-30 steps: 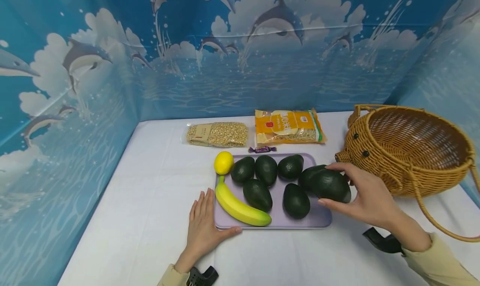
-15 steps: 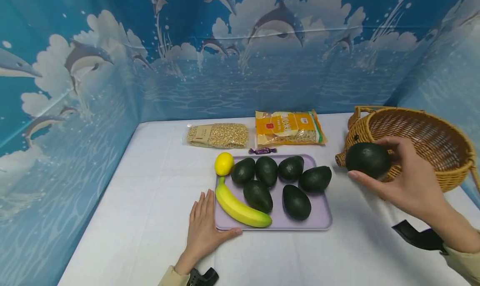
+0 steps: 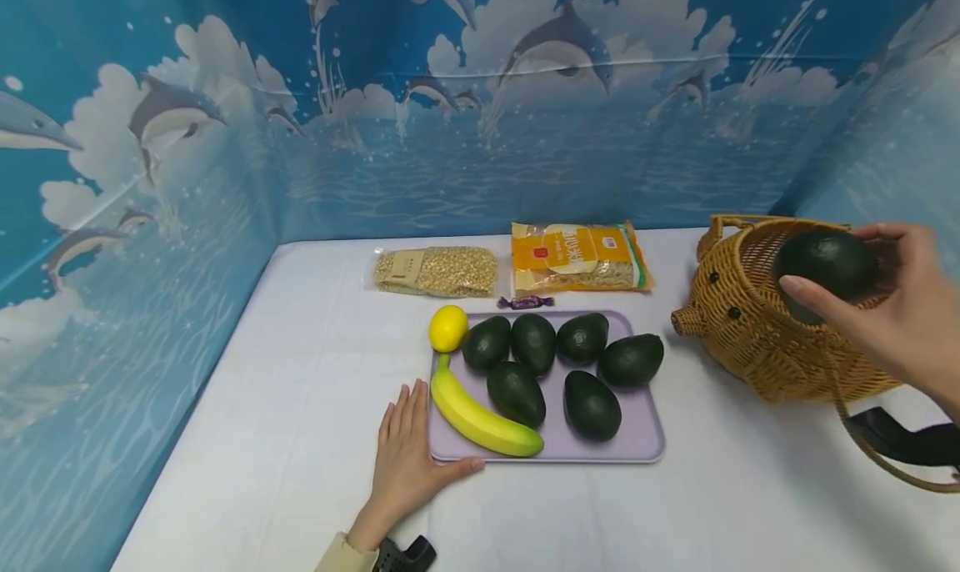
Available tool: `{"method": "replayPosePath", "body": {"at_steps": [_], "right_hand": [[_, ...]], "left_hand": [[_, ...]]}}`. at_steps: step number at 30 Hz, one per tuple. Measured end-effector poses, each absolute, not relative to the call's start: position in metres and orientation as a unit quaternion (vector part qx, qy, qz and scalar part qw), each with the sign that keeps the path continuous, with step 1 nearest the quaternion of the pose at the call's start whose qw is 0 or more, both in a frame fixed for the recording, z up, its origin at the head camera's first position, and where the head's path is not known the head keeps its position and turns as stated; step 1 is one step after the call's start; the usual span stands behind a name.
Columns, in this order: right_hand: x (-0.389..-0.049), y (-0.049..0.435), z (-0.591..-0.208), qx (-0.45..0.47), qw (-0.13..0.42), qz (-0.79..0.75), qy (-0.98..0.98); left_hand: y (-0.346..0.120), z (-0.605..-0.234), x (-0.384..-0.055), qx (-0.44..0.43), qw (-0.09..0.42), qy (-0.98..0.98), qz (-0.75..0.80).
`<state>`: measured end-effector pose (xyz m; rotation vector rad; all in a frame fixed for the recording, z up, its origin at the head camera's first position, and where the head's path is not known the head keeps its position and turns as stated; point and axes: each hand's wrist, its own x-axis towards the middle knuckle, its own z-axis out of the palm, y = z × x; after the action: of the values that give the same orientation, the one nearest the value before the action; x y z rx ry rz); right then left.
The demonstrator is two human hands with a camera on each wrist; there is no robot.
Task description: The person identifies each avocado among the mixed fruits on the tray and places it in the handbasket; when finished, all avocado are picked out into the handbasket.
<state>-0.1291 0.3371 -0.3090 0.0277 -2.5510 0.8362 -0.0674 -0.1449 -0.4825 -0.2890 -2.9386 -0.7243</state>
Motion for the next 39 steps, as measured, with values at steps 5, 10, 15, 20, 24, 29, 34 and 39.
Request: {"method": "replayPosePath", "body": {"at_steps": [5, 10, 15, 20, 24, 29, 34, 39], "right_hand": [[-0.172, 0.409, -0.349, -0.022, 0.239, 0.295, -0.925], [-0.197, 0.446, -0.364, -0.067, 0.209, 0.251, -0.943], [-0.186, 0.418, -0.337, -0.099, 0.145, 0.233, -0.956], [-0.183, 0.404, -0.318, -0.128, 0.076, 0.222, -0.964], [-0.202, 0.433, -0.343, -0.139, 0.066, 0.213, -0.965], [-0.198, 0.421, -0.330, -0.135, 0.022, 0.203, -0.970], [-0.180, 0.391, -0.303, -0.105, -0.007, 0.201, -0.974], [-0.184, 0.399, -0.310, -0.112, -0.021, 0.189, -0.975]], "left_hand": [[-0.145, -0.481, -0.068, -0.096, 0.048, -0.964, -0.242], [-0.145, -0.481, -0.067, -0.096, 0.050, -0.965, -0.240], [-0.146, -0.481, -0.067, -0.097, 0.054, -0.965, -0.239], [-0.146, -0.481, -0.068, -0.097, 0.052, -0.965, -0.239], [-0.146, -0.482, -0.068, -0.096, 0.050, -0.965, -0.238], [-0.146, -0.483, -0.067, -0.097, 0.055, -0.966, -0.235], [-0.146, -0.483, -0.068, -0.098, 0.057, -0.966, -0.234], [-0.146, -0.483, -0.068, -0.099, 0.059, -0.965, -0.235]]}}
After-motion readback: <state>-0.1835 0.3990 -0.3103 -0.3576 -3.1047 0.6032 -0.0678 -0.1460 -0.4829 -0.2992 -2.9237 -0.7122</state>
